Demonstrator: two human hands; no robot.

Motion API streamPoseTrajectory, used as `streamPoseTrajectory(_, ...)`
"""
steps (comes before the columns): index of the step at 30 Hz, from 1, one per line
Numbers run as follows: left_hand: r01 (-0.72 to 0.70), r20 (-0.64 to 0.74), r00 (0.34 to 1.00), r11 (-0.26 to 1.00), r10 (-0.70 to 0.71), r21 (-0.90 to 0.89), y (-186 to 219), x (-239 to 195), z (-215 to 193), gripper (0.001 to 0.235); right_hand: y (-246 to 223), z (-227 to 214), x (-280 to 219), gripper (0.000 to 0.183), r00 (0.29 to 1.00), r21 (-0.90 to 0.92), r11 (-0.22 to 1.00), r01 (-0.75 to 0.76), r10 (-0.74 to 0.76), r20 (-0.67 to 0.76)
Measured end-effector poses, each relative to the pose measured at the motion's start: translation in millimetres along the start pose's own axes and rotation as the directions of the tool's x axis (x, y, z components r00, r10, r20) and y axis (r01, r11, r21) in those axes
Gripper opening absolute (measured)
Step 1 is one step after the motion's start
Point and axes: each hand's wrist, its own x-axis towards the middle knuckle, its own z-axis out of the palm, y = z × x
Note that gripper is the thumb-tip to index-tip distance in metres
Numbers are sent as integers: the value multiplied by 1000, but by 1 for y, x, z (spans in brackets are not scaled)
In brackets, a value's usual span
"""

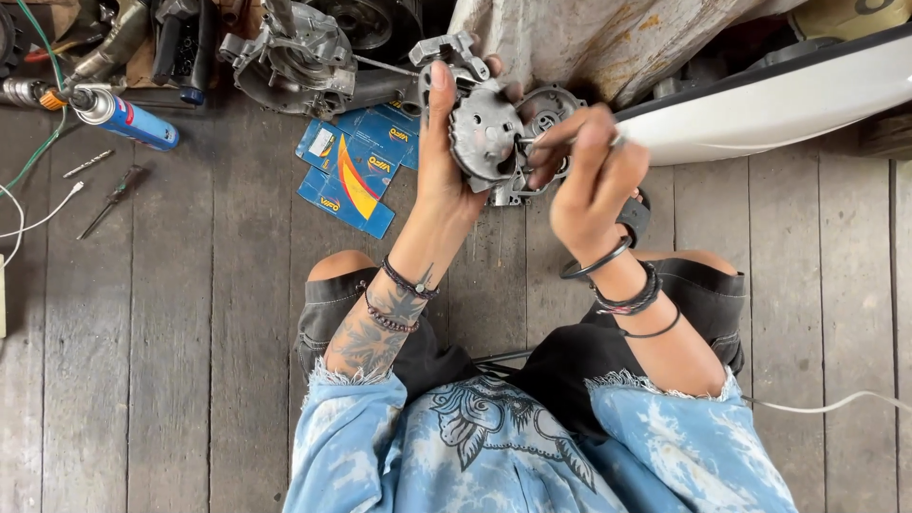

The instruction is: Inspecting and adjusting a motorcycle engine component using a screwdriver while sitting on a wooden floor.

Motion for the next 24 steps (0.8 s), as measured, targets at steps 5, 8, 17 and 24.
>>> streamPoseTrajectory(5, 162, 73, 985, 986, -158, -39, -5, 1, -6, 55, -6, -3, 7, 56, 992, 72, 992, -102, 106, -62)
streamPoseTrajectory(8, 149, 88, 986, 988, -145, -44, -6, 3, -7, 54, -12, -6, 3, 55, 996, 72, 995, -76, 79, -42)
streamPoseTrajectory(17, 45, 142, 989, 996, -33, -83, 7, 3, -6, 54, -16, -20, -5, 55, 930, -71, 927, 367, -368, 0)
streamPoseTrajectory(24, -211, 300, 934, 977, 195, 22, 0, -5, -15, 61, -17, -11, -10, 56, 943, 59, 942, 330, -332, 20)
